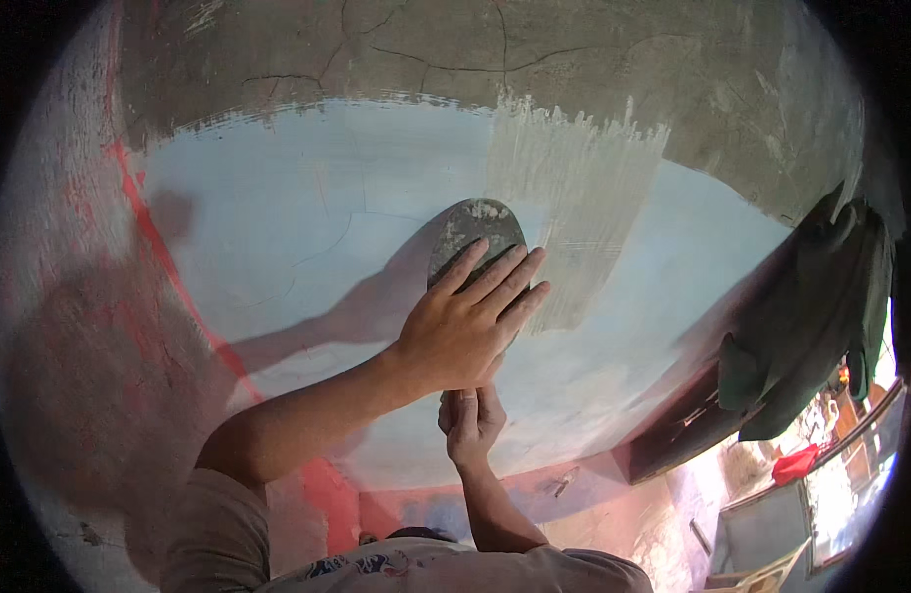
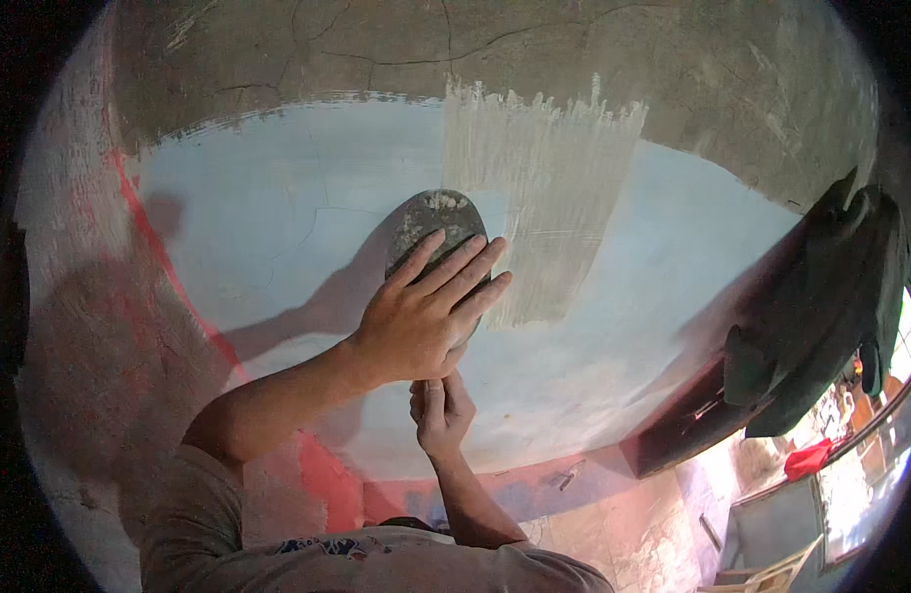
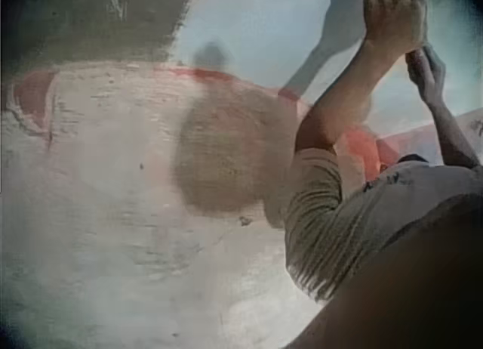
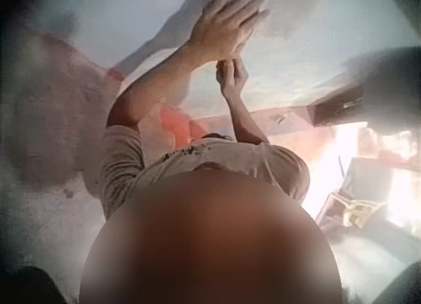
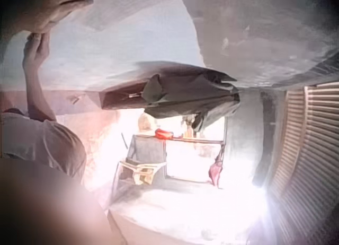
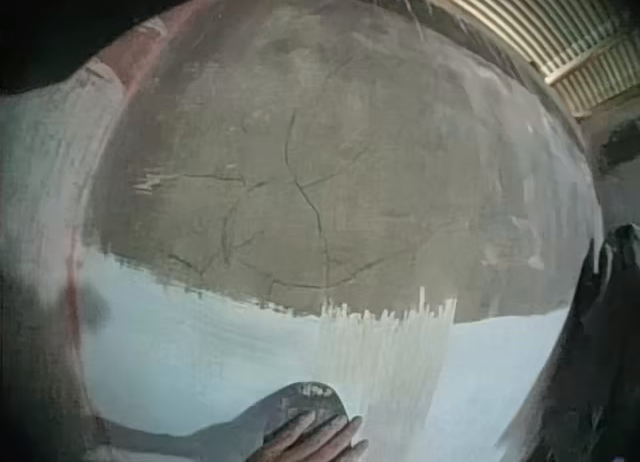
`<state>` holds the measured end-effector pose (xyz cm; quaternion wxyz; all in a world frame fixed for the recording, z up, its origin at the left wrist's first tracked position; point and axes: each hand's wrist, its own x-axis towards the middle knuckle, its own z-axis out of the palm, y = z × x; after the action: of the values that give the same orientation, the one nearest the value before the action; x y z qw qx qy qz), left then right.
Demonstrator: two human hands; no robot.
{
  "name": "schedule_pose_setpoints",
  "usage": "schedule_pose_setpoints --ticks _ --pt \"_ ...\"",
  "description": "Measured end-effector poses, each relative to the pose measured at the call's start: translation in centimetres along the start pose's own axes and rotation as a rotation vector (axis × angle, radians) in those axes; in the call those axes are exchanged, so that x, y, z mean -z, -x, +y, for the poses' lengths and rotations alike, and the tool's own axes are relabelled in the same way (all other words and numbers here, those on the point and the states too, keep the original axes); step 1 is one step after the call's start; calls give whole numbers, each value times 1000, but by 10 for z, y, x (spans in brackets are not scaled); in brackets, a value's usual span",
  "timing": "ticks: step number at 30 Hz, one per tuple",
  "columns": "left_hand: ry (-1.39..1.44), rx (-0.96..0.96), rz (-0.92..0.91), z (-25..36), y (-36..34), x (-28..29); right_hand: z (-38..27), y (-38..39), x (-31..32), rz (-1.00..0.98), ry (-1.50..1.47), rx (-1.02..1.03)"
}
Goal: The person applies plaster to a wall using a putty knife, smoothing the plaster onto the surface.
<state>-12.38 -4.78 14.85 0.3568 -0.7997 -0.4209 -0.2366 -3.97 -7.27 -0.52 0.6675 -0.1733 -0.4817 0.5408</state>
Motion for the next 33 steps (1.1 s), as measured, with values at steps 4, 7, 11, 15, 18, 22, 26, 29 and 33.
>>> schedule_pose_setpoints --ticks 4,7,11,15,18,22,26,29,33 --pt "147 41 -67 5 -5 8 4 -3 16 -49 80 76" --pt "170 60 -17 7 -3 6 6 -5 23 -84 163 85" --pt "125 44 58 6 -1 2 -5 -2 24 -104 232 98" --pt "139 68 4 12 -4 10 -5 -7 29 -173 139 110" --pt "146 69 -17 9 -5 10 -12 -2 24 -138 174 108" --pt "144 63 16 10 -7 3 -3 -9 27 -127 211 115" --pt "132 76 49 5 -18 5 1 -27 26 -115 183 166" --pt "148 92 43 5 -19 4 -2 -27 26 -115 159 150" --pt "166 103 62 12 -9 -4 -5 -15 31 -97 192 148"
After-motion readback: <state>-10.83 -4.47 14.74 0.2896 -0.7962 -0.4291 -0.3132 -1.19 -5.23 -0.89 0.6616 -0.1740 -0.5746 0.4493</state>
